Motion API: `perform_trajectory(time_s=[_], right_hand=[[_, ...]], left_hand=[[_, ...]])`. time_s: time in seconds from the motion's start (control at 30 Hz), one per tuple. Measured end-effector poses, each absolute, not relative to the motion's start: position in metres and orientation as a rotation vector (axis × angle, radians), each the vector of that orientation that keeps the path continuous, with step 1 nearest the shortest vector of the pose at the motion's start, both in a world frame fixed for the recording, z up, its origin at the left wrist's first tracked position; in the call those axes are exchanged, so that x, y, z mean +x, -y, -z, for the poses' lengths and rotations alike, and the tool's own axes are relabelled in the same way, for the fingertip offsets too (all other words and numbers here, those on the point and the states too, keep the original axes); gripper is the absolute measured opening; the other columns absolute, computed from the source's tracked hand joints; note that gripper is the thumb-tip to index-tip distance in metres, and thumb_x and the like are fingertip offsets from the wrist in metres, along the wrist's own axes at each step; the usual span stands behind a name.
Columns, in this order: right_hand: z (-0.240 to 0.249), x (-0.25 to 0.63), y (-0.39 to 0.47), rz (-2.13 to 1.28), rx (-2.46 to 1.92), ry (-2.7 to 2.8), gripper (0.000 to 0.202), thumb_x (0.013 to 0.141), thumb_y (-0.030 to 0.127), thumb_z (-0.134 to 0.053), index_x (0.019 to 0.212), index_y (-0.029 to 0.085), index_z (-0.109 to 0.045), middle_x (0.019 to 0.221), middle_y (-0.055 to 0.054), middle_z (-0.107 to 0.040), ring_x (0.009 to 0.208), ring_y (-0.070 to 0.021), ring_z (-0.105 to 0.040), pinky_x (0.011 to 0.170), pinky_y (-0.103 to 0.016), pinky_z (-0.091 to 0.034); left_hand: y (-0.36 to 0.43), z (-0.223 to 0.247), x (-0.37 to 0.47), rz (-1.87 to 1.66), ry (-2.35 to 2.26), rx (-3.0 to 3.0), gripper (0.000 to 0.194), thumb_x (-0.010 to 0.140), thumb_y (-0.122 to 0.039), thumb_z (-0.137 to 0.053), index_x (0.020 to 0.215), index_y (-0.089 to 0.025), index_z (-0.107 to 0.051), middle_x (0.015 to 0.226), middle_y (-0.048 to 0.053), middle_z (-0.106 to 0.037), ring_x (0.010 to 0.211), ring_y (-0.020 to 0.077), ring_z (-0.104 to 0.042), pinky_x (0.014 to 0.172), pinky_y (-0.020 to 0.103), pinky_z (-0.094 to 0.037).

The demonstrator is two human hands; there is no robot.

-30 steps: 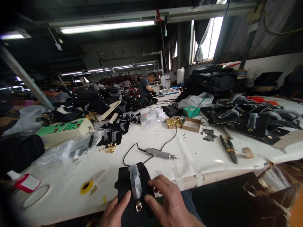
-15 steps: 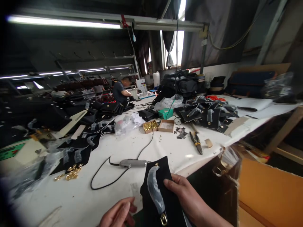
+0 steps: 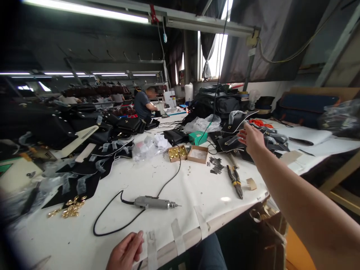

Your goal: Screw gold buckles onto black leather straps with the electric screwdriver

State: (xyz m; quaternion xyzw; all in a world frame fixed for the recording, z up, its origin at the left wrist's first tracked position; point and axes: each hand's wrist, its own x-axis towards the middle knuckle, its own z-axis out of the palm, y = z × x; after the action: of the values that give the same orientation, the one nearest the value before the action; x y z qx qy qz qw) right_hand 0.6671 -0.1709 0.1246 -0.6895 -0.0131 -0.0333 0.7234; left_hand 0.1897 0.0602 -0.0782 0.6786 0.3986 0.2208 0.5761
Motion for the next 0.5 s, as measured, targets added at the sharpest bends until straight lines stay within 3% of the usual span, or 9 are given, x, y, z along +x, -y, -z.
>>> perform_trajectory(time_s=[0.1, 0.27, 0.37, 0.5], right_hand=[[-0.082, 0.634, 0.143, -0.096, -1.642, 0.153, 0.025, 0.089, 0.039, -0.074, 0.099, 0.016, -0.074, 0.089, -0.008, -0.073, 0.072, -0.0158, -0.066, 0.062, -0.026, -0.054], [0.010, 0.541, 0.112, -0.441, -1.736, 0.415, 0.046, 0.075, 0.061, -0.082, 0.081, 0.015, -0.079, 0.073, -0.008, -0.073, 0.061, -0.0172, -0.063, 0.057, -0.028, -0.049], [0.039, 0.504, 0.107, -0.630, -1.836, 0.608, 0.061, 0.085, 0.074, -0.066, 0.081, 0.015, -0.079, 0.072, -0.007, -0.072, 0.063, -0.0172, -0.062, 0.062, -0.030, -0.049], [0.043, 0.485, 0.101, -0.680, -1.993, 0.770, 0.058, 0.091, 0.073, -0.058, 0.080, 0.018, -0.075, 0.074, -0.005, -0.071, 0.070, -0.0197, -0.065, 0.067, -0.030, -0.048]], left_hand=[[-0.056, 0.077, 0.189, -0.544, -0.927, 1.580, 0.065, 0.077, -0.083, -0.066, 0.063, -0.020, -0.056, 0.058, -0.002, -0.053, 0.057, 0.0140, -0.048, 0.056, 0.023, -0.043], [-0.055, 0.077, 0.189, -0.533, -0.921, 1.616, 0.064, 0.078, -0.081, -0.065, 0.063, -0.020, -0.054, 0.058, -0.002, -0.051, 0.056, 0.0140, -0.048, 0.055, 0.023, -0.042], [-0.058, 0.081, 0.186, -0.510, -0.911, 1.637, 0.062, 0.082, -0.078, -0.064, 0.064, -0.020, -0.054, 0.059, -0.002, -0.051, 0.056, 0.0137, -0.048, 0.056, 0.022, -0.042], [-0.059, 0.085, 0.180, -0.419, -0.825, 1.663, 0.060, 0.087, -0.076, -0.060, 0.067, -0.020, -0.053, 0.061, -0.001, -0.051, 0.058, 0.0134, -0.048, 0.056, 0.023, -0.040]])
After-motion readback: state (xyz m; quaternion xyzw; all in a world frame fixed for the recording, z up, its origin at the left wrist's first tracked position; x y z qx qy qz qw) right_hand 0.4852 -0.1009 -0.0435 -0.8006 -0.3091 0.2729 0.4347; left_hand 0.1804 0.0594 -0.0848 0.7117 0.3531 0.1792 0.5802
